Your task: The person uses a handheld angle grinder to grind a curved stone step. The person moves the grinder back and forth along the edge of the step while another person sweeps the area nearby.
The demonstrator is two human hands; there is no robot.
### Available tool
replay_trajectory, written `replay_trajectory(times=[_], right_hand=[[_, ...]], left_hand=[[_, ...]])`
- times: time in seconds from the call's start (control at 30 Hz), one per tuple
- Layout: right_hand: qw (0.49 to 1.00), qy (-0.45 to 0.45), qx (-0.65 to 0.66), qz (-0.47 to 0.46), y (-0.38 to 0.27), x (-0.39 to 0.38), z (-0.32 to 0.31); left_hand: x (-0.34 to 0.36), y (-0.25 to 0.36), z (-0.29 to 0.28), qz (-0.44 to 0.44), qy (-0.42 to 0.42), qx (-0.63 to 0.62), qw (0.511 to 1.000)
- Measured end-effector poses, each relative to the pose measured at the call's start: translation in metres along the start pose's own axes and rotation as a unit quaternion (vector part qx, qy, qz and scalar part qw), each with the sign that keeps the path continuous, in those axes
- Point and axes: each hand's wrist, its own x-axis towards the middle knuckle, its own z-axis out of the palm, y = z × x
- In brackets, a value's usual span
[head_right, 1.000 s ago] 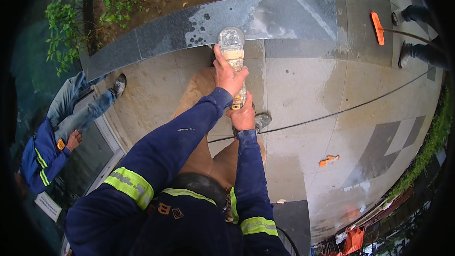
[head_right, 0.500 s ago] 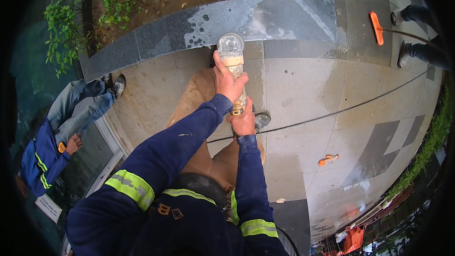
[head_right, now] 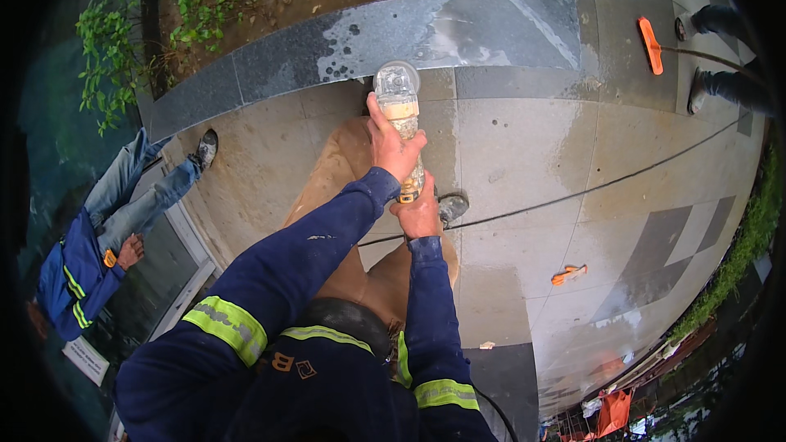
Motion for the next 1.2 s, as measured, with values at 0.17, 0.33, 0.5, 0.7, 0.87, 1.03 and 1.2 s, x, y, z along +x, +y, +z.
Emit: replay_trajectory(times=[0.17, 0.33, 0.5, 0.7, 0.87, 1.03, 1.2], right_hand=[[1.000, 0.015, -0.001, 0.018, 0.008, 0.006, -0.007], [1.000, 0.015, -0.007, -0.007, 0.002, 0.008, -0.002], [0.999, 0.022, 0.028, 0.004, 0.009, 0.005, -0.007], [0.999, 0.022, -0.017, -0.015, -0.005, 0.012, -0.006], [1.000, 0.018, 0.013, -0.002, 0.009, 0.002, -0.008], [0.999, 0.040, -0.018, -0.001, 0.004, 0.009, -0.015], [1.000, 0.014, 0.005, -0.014, 0.006, 0.009, -0.008]], left_hand=[[-0.001, 0.003, 0.015, 0.037, 0.005, -0.002, 0.999], [0.006, 0.001, 0.008, 0.039, 0.001, 0.000, 0.999], [0.000, 0.005, 0.015, 0.025, -0.012, -0.006, 1.000], [0.010, 0.006, 0.012, 0.038, 0.015, 0.007, 0.999], [-0.003, 0.001, 0.018, 0.041, 0.011, 0.003, 0.999], [0.003, 0.012, 0.021, 0.046, -0.021, -0.016, 0.999], [0.003, 0.005, 0.015, 0.046, 0.014, -0.006, 0.999]])
